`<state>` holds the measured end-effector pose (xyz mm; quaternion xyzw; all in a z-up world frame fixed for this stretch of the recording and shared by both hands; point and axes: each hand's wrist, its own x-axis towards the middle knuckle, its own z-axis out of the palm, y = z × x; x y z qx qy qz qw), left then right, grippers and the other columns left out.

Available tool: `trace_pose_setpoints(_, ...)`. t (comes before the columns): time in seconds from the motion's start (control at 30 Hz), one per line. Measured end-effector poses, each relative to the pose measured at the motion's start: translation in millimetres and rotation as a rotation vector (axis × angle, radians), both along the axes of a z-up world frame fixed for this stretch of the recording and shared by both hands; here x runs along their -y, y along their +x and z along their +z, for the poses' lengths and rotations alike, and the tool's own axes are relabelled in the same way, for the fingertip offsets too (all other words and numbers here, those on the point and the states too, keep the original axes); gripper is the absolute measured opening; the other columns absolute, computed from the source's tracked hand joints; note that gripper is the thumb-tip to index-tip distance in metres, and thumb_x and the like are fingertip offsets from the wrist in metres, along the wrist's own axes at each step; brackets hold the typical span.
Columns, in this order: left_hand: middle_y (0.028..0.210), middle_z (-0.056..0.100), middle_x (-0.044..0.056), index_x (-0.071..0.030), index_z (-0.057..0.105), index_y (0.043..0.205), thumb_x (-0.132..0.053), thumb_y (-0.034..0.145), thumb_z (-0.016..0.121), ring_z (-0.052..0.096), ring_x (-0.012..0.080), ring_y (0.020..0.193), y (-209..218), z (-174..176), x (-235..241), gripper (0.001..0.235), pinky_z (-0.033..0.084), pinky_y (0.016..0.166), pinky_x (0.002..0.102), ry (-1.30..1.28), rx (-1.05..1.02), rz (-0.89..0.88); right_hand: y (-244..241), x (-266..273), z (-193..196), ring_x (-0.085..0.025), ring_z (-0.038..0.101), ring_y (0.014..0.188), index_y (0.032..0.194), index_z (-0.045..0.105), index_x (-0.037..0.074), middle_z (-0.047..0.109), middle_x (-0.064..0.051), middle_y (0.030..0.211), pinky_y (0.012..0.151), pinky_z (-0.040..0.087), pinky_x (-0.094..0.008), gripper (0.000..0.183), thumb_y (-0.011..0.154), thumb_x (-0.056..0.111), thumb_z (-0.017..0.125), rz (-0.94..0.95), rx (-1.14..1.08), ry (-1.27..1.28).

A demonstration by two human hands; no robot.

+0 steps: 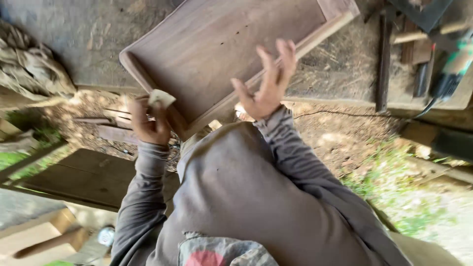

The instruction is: The person sands a rectangular wooden tray with a sanding block, focusing on the edges and corners. They flip the tray to sand different sides and then use a power sander on the flat surface.

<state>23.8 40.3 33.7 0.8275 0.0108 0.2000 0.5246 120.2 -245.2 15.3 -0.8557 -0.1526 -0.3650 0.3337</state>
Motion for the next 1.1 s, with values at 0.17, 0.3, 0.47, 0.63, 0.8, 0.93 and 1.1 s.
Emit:
trace_pose_setpoints(0.17, 0.098, 0.059, 0.007, -0.001, 0.061, 0.103, -0.021, 0.112, 0.062, 0.053, 0.0143, 0.085, 2, -34, 17, 0.022, 0.047, 0.078, 0.03, 0.039, -0.027, -0.05, -69, 27, -45, -0.038, 0.027, 0.156, 0.161, 0.022, 0.002, 0.021, -0.025, 0.168, 0.131, 0.033, -0.059, 0.1, 0.096, 0.06, 0.071, -0.141, -0.444, 0.335)
trace_pose_setpoints(0.3, 0.087, 0.055, 0.0, -0.006, 0.056, 0.1, -0.022, 0.111, 0.063, 0.047, 0.011, 0.075, 1, -45, 14, 0.021, 0.044, 0.069, 0.028, -0.047, -0.039, -0.042, -72, 5, -55, -0.047, 0.01, 0.166, 0.167, -0.007, -0.001, 0.001, -0.035, 0.176, 0.134, 0.021, -0.064, 0.122, 0.096, 0.058, 0.073, 0.123, -0.828, 0.484)
trace_pose_setpoints(0.47, 0.083, 0.055, 0.0, -0.007, 0.057, 0.096, -0.018, 0.107, 0.066, 0.049, 0.0094, 0.072, -19, -68, 40, 0.018, 0.042, 0.065, 0.028, -0.122, -0.004, 0.018, -47, -32, -11, -0.046, 0.019, 0.153, 0.157, -0.021, 0.004, -0.004, -0.035, 0.164, 0.122, 0.03, -0.058, 0.137, 0.08, 0.037, 0.088, -0.049, -0.889, 0.821)
trace_pose_setpoints(0.63, 0.079, 0.06, 0.003, -0.004, 0.061, 0.101, -0.011, 0.103, 0.067, 0.049, 0.0097, 0.068, -15, -29, 29, 0.01, 0.043, 0.062, 0.029, -0.175, -0.178, -0.15, -41, -36, -40, -0.044, 0.04, 0.145, 0.163, -0.013, 0.005, 0.015, -0.035, 0.163, 0.112, 0.048, -0.047, 0.122, 0.08, 0.004, 0.077, -0.155, -0.649, 0.997)
trace_pose_setpoints(0.8, 0.103, 0.062, 0.008, -0.002, 0.06, 0.109, -0.005, 0.103, 0.059, 0.06, 0.0152, 0.091, 19, -22, -30, 0.007, 0.051, 0.077, 0.031, -0.084, 0.154, -0.08, -52, -27, -70, -0.046, 0.058, 0.124, 0.161, -0.001, 0.003, 0.045, -0.035, 0.146, 0.1, 0.059, -0.047, 0.114, 0.078, 0.013, 0.077, -0.201, -0.667, 1.101)
trace_pose_setpoints(0.93, 0.11, 0.063, 0.001, -0.004, 0.062, 0.117, -0.006, 0.1, 0.056, 0.06, 0.0123, 0.093, 103, -56, -115, 0.019, 0.051, 0.081, 0.027, -0.351, 0.175, -0.079, -86, -49, -70, -0.028, 0.037, 0.147, 0.165, 0.028, 0.003, 0.035, -0.014, 0.168, 0.112, 0.036, -0.043, 0.085, 0.105, 0.056, 0.056, -0.398, -0.709, 1.415)
trace_pose_setpoints(1.1, 0.081, 0.061, 0.006, -0.002, 0.068, 0.08, 0.003, 0.097, 0.069, 0.058, 0.0184, 0.079, 224, -208, -244, 0.017, 0.051, 0.078, 0.033, -1.296, -0.116, -0.002, -130, -81, -122, -0.017, 0.049, 0.094, 0.128, 0.059, 0.016, 0.053, 0.005, 0.097, 0.071, 0.041, -0.038, 0.051, 0.106, 0.06, 0.047, -0.562, -1.175, 1.71)
